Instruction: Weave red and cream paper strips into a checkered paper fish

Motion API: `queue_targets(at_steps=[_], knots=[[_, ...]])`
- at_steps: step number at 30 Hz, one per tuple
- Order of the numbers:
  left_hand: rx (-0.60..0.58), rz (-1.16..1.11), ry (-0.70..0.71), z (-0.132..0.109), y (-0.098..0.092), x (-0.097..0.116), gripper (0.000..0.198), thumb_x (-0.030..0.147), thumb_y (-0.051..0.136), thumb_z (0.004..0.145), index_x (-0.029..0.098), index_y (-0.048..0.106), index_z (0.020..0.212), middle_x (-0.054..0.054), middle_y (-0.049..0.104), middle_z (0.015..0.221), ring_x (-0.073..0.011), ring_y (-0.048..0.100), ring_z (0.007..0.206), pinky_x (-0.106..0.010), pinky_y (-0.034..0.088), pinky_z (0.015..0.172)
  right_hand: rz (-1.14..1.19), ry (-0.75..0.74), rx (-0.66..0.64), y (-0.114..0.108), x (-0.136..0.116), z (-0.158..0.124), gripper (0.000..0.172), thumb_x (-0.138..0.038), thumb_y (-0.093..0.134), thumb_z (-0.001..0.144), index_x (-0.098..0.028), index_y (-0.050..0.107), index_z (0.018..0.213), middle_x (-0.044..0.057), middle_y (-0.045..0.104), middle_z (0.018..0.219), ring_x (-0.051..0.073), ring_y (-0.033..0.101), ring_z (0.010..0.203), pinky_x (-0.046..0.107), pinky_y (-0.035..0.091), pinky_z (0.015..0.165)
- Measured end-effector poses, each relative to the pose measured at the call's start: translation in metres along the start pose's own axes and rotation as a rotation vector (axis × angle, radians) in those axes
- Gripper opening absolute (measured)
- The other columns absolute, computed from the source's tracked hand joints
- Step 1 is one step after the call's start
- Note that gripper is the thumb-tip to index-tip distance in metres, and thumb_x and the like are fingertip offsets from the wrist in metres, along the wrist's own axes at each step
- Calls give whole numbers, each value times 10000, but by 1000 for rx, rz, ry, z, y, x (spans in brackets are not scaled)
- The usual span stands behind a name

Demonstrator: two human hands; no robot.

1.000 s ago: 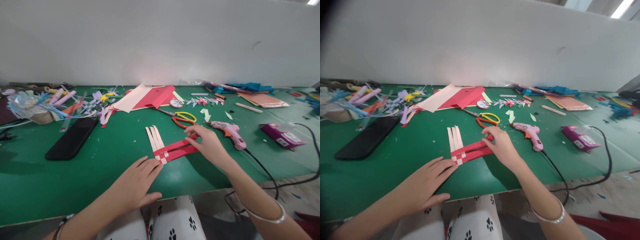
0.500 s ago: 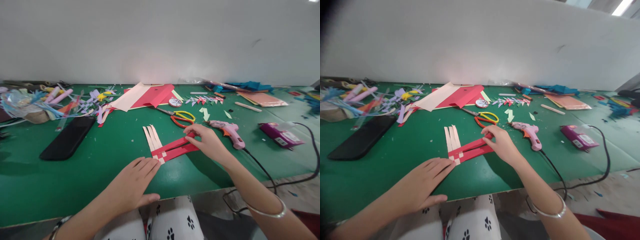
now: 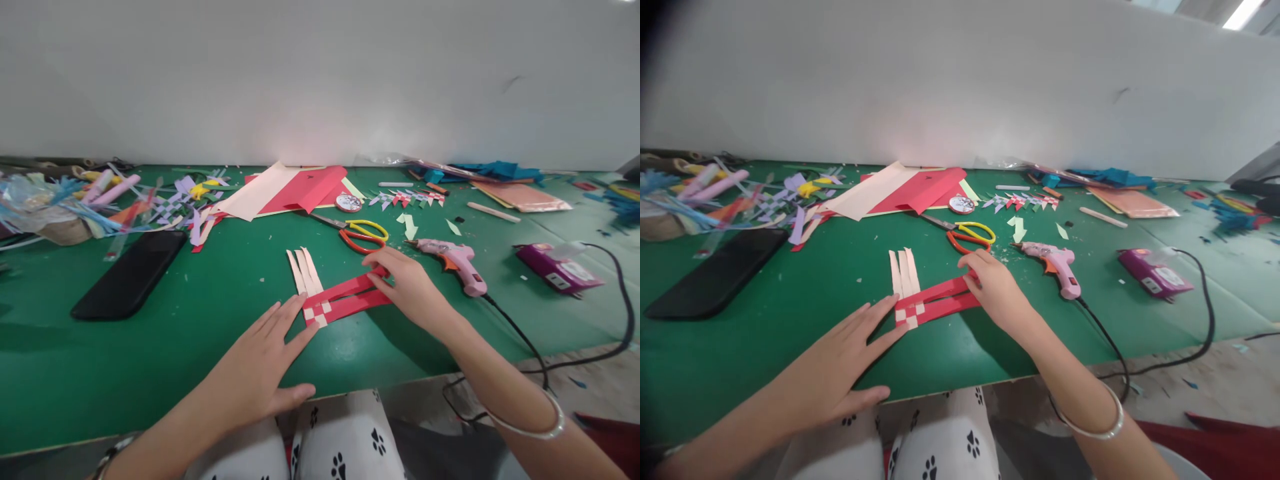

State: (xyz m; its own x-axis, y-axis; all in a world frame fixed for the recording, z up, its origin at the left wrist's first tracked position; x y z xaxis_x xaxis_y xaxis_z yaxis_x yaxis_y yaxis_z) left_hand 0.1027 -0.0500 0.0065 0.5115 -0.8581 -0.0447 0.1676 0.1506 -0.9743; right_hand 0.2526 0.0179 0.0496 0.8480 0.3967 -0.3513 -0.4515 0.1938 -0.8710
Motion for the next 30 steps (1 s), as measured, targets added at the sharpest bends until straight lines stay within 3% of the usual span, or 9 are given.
queue_targets(at_steps=[9, 19, 30], knots=[[-82, -47, -34, 3, 6, -5, 709, 657, 384, 733, 163, 451, 1237, -208, 359, 1338, -331, 350, 1217, -492, 320, 948, -43, 56, -13, 0, 2, -2, 225, -38, 439, 704, -185, 519, 854, 51, 551, 869, 128, 519, 662, 245, 422, 596], [-149, -105, -63, 2, 12, -7, 715, 654, 409, 717, 181, 434, 1252, -211, 353, 1342, -354, 336, 1222, -545, 282, 946, 7, 78, 73, -11, 0, -3, 180, -52, 416, 724, -184, 508, 804, 24, 507, 765, 119, 491, 621, 234, 396, 570], [-157, -105, -68, 6, 9, -7, 695, 633, 460, 698, 158, 480, 1205, -236, 399, 1297, -373, 370, 1191, -566, 279, 933, -65, 79, 51, 0, 5, -11, 202, -44, 396, 720, -196, 502, 800, 43, 543, 811, 141, 520, 656, 253, 410, 593]])
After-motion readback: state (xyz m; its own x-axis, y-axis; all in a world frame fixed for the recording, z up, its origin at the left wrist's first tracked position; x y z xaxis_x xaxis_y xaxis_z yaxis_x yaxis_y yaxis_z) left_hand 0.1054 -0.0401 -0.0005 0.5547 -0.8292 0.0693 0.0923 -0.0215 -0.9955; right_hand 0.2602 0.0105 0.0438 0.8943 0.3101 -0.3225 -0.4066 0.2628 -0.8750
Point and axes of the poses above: each hand's wrist, its own z-axis towards the middle knuckle, its own y-axis out of the palm, x = y × z, the point moved 9 cm from there along z, towards the middle knuckle
